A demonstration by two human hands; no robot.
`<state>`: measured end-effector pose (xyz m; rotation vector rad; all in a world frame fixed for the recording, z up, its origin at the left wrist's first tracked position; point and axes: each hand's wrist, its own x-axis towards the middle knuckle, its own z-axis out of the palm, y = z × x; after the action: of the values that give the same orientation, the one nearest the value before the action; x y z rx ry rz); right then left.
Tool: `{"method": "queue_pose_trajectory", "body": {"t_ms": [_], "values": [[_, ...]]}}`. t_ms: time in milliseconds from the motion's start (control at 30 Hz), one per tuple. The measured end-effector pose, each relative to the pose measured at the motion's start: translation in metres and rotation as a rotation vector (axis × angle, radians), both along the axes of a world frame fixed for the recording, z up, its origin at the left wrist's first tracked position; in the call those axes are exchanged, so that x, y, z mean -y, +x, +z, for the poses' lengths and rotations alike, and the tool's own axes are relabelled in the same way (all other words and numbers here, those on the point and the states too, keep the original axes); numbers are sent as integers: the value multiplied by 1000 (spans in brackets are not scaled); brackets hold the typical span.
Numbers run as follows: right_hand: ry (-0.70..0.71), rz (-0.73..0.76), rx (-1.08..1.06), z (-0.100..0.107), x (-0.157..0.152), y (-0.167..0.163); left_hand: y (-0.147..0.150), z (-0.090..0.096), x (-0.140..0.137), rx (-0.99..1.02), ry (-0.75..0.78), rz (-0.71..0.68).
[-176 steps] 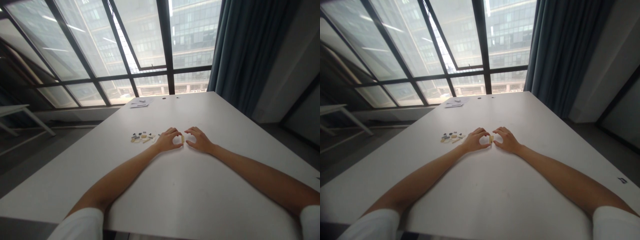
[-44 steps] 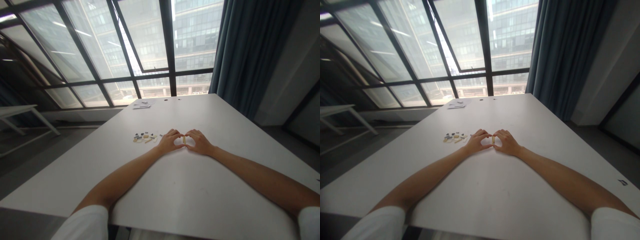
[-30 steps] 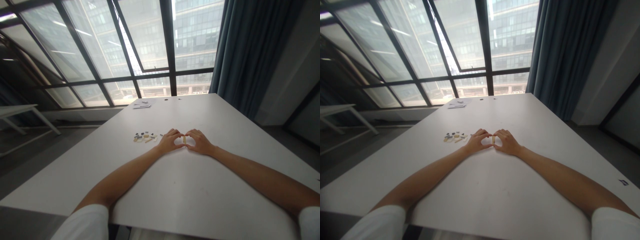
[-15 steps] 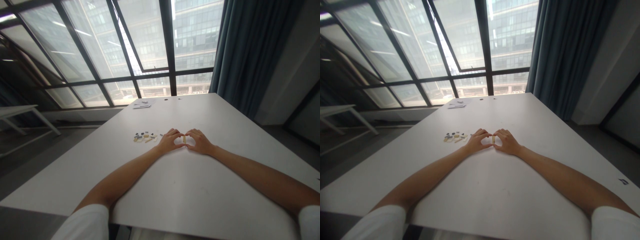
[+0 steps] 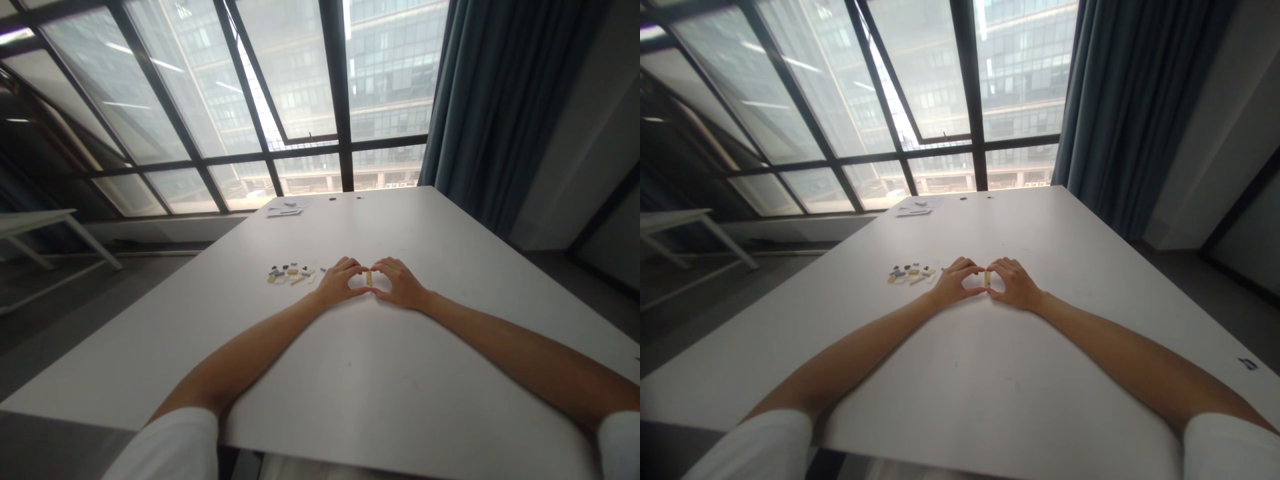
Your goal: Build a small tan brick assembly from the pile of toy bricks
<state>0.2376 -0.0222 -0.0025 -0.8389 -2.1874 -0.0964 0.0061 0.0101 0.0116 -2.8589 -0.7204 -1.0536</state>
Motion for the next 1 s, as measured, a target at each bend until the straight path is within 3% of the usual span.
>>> {"method": "queue_pose_trajectory", "body": {"t_ms": [800,1000], "values": [[1,-12,-14,0,0,0,0,1,1,26,11,21],[7,-44,-32,-5,-6,2,-1,1,0,-18,-16,-37]]}}
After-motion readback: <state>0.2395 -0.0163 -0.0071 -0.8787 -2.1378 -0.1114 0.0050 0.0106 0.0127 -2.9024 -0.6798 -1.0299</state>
